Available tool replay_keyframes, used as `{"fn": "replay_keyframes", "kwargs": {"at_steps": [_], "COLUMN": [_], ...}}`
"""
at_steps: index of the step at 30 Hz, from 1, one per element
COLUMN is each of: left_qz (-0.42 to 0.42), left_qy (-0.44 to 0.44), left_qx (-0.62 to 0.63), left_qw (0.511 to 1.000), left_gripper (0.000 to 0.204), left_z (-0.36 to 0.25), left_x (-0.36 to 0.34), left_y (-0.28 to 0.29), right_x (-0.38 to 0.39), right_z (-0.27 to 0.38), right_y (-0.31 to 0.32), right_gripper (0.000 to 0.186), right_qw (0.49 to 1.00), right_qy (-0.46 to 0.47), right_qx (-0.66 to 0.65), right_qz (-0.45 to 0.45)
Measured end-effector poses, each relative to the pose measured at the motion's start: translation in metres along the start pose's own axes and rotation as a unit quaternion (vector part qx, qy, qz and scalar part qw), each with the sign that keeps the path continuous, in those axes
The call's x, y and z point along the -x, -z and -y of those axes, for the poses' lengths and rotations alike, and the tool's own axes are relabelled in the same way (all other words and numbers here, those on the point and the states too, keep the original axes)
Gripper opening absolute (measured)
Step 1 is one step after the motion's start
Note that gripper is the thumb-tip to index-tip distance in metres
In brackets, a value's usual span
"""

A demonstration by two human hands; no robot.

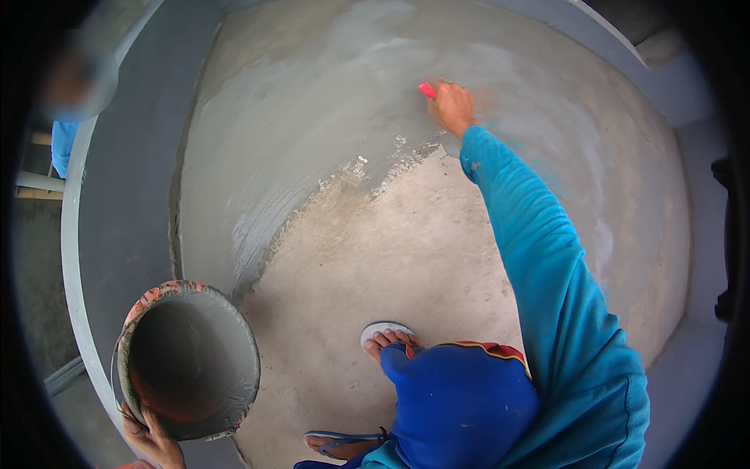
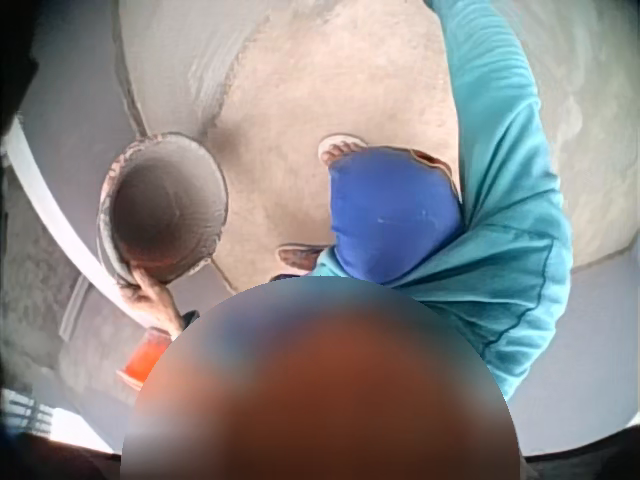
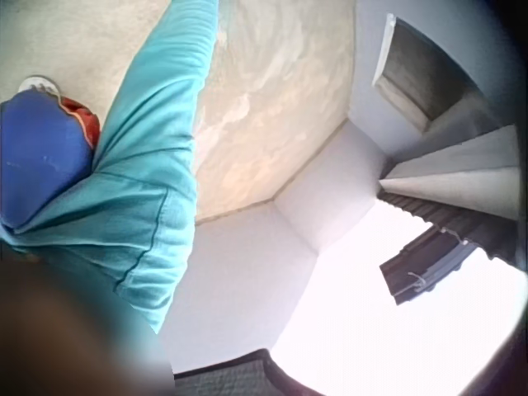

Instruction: The person pours a gray liquid from a bucket onto a concrete floor and spreads it with a trowel. They repeatedly pour and smooth the material across the floor surface, working in sections to create an even layer.

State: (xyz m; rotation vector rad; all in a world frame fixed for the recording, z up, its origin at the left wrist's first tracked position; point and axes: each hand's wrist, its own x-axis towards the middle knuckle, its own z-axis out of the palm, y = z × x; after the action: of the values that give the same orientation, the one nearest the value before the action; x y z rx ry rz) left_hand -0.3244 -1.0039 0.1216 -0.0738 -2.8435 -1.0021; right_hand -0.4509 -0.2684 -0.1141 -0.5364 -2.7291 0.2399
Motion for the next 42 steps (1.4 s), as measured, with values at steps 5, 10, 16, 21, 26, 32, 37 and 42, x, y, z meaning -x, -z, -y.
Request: {"fn": "replay_keyframes", "kwargs": {"at_steps": [5, 10, 16, 21, 26, 32, 37, 42], "left_qz": [0.014, -0.001, -0.071, -0.067, -0.049, -0.053, -0.074, -0.061], "left_qy": [0.05, 0.055, 0.065, 0.063, 0.065, 0.099, 0.103, 0.123], "left_qx": [-0.074, -0.053, 0.022, 0.021, -0.014, -0.002, 0.032, 0.036], "left_qw": [0.996, 0.997, 0.995, 0.996, 0.997, 0.994, 0.991, 0.99], "left_gripper": [0.033, 0.027, 0.029, 0.028, 0.027, 0.029, 0.026, 0.025], "left_z": [-0.04, -0.058, -0.032, -0.037, -0.049, -0.055, -0.051, -0.05], "left_x": [0.028, 0.035, 0.047, 0.063, 0.071, 0.061, 0.052, 0.033], "left_y": [0.011, 0.015, 0.035, 0.047, 0.044, 0.031, 0.03, 0.024], "right_x": [0.064, 0.08, 0.08, 0.117, 0.119, 0.08, 0.03, 0.006], "right_z": [0.183, 0.175, -0.095, -0.144, 0.041, 0.141, -0.04, -0.161], "right_y": [-0.039, -0.047, 0.005, 0.069, 0.016, -0.023, 0.008, 0.029], "right_gripper": [0.009, 0.011, 0.019, 0.012, 0.015, 0.012, 0.02, 0.012], "right_qw": [0.973, 0.892, 0.918, 0.95, 0.997, 0.92, 0.875, 0.975], "right_qy": [0.111, 0.032, -0.237, -0.301, -0.062, -0.005, -0.237, -0.199], "right_qx": [-0.183, -0.434, -0.314, 0.053, -0.035, -0.378, -0.423, 0.067], "right_qz": [0.087, 0.119, -0.058, -0.058, 0.04, 0.108, 0.014, -0.073]}}
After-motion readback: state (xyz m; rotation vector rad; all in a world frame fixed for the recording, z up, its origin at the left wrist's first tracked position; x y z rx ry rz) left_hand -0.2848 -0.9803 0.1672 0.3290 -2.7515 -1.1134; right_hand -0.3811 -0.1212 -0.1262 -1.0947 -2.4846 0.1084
